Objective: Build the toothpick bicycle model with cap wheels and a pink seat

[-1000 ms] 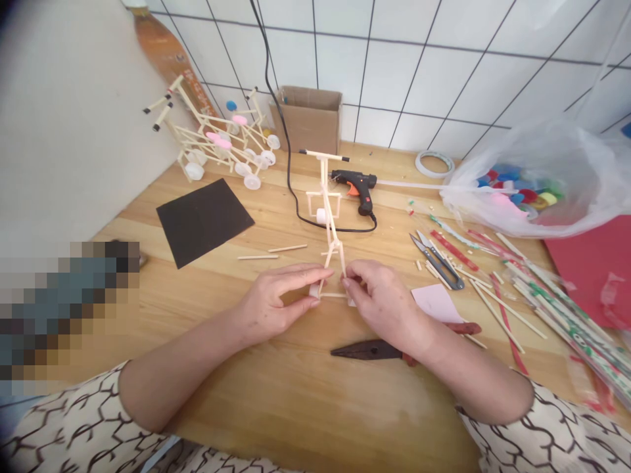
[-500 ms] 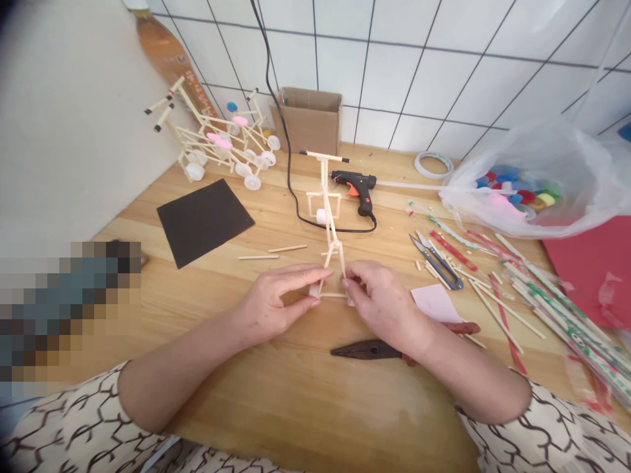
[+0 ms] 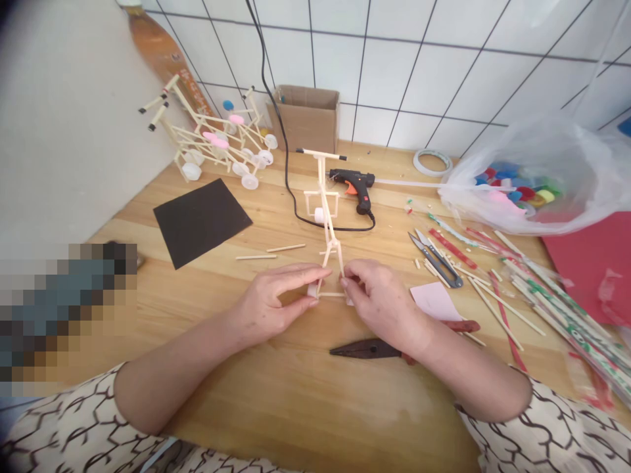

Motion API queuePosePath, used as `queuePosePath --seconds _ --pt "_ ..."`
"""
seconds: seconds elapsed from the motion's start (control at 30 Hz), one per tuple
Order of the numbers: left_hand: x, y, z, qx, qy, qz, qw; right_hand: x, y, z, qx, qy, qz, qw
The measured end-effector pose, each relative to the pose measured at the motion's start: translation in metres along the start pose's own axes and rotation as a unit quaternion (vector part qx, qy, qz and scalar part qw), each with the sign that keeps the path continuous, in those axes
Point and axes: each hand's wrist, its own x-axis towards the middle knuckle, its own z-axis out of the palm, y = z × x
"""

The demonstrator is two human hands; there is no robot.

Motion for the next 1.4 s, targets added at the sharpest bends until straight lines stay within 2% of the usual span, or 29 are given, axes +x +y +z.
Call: queuePosePath --seconds 1.4 --pt "0.0001 -0.0006 -0.0005 -0.007 -0.005 -0.009 1.0 -0.0004 -0.0004 -0.0013 -0.018 0.004 -0.016 1.0"
